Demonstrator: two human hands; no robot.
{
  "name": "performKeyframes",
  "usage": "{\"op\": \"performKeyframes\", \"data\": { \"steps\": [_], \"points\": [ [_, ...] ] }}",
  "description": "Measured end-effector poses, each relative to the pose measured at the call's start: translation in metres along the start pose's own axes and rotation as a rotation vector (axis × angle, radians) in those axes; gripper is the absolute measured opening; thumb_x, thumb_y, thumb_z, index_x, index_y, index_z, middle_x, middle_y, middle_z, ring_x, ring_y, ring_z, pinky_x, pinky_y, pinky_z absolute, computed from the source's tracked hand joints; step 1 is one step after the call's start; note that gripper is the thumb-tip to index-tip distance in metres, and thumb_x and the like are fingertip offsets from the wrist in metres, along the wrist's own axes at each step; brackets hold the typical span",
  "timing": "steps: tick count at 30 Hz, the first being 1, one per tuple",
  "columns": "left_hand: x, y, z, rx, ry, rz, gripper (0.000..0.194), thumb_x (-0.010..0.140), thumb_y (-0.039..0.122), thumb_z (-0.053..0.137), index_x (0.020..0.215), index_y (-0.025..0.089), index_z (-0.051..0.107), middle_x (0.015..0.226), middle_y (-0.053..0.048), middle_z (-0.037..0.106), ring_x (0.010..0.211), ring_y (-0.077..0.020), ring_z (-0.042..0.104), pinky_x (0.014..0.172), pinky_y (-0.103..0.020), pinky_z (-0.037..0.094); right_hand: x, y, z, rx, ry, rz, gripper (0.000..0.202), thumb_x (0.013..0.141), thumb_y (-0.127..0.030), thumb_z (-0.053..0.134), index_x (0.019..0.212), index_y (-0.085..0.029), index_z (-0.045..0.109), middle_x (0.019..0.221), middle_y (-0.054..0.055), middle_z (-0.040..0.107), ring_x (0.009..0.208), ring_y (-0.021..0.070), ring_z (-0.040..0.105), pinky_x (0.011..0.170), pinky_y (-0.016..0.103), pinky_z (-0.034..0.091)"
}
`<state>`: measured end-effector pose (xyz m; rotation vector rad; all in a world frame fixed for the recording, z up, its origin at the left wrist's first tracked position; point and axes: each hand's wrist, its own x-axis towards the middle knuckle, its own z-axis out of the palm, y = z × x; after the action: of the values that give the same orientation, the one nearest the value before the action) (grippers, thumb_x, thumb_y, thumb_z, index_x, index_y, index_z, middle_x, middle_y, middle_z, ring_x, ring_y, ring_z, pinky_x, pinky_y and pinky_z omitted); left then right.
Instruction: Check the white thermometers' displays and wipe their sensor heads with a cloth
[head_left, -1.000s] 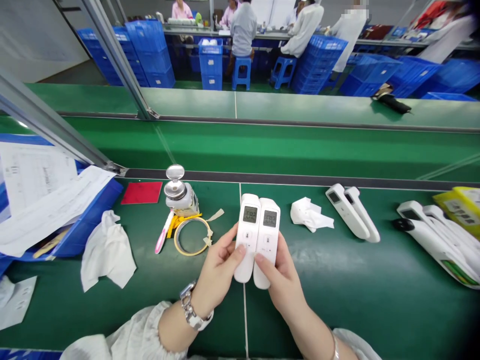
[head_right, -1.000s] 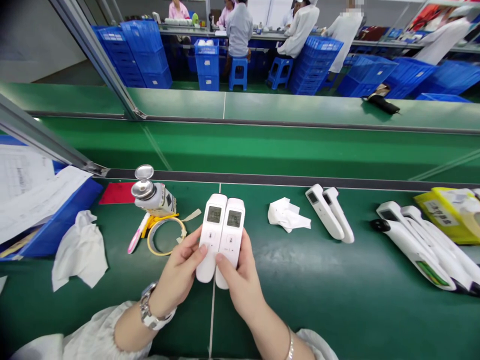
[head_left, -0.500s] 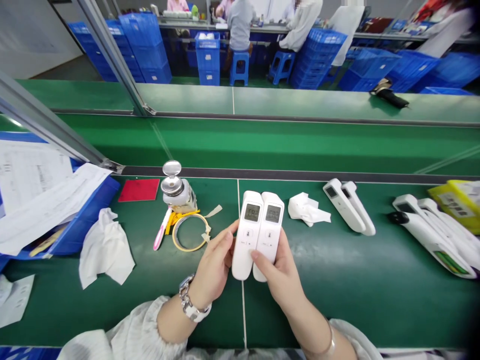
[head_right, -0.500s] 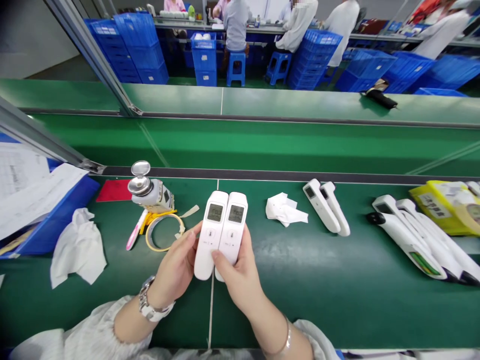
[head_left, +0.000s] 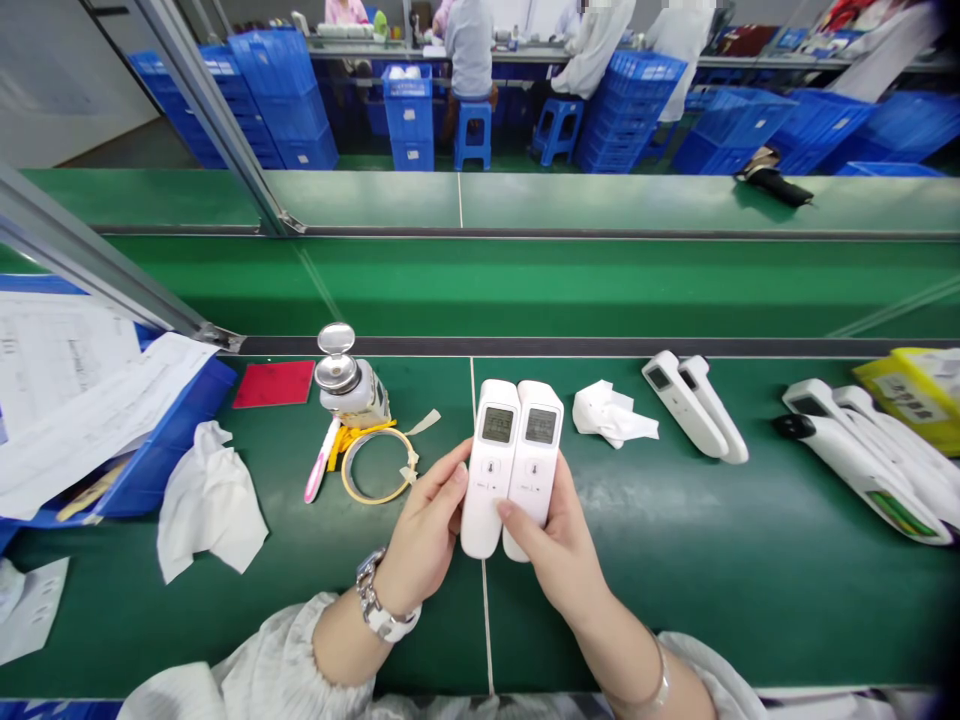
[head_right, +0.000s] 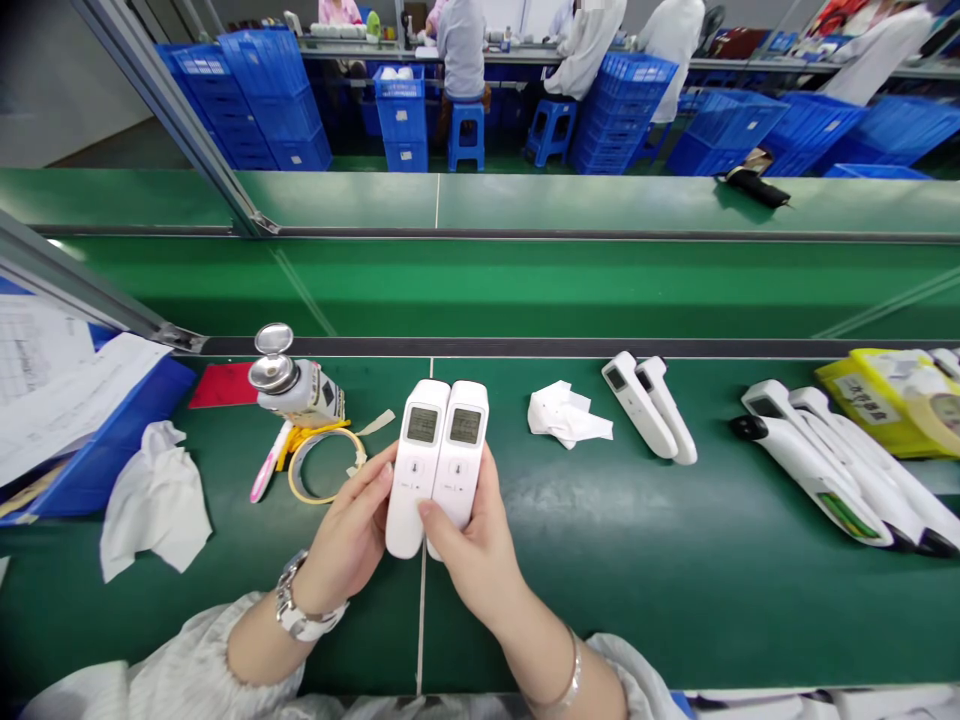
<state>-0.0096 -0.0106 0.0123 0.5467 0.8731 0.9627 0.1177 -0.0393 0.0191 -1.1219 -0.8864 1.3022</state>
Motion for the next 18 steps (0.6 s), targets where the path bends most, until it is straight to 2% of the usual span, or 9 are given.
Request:
{"op": "performKeyframes", "data": {
  "steps": [10, 18],
  "points": [
    [0.0007, 0.0012, 0.0007, 0.007, -0.006, 0.003, 0.033, 0.083, 0.035, 0.058, 0.115, 0.028, 0.06, 0.12, -0.002, 0.06, 0.106, -0.0188, 0.056, 0.084, -0.024, 0.05, -0.0004, 0.0022, -0.0016, -0.024, 0.006, -0.016, 0.054, 0.083, -0.02, 0.061, 0.129, -0.027, 0.035, 0.12, 0.005, 0.056, 0.107, 0.0216, 0.057, 0.088, 0.035, 0.052],
    [-0.0004, 0.0011, 0.0006, 0.001, -0.037, -0.004, 0.033, 0.083, 0.034, 0.058, 0.116, 0.029, 0.059, 0.113, -0.002, 0.062, 0.101, -0.0164, 0.057, 0.083, -0.024, 0.048, 0.0007, 0.003, -0.0006, -0.013, 0.021, -0.031, 0.055, 0.083, -0.02, 0.062, 0.131, -0.031, 0.036, 0.12, 0.001, 0.057, 0.106, 0.0177, 0.057, 0.086, 0.028, 0.052]
  ]
}}
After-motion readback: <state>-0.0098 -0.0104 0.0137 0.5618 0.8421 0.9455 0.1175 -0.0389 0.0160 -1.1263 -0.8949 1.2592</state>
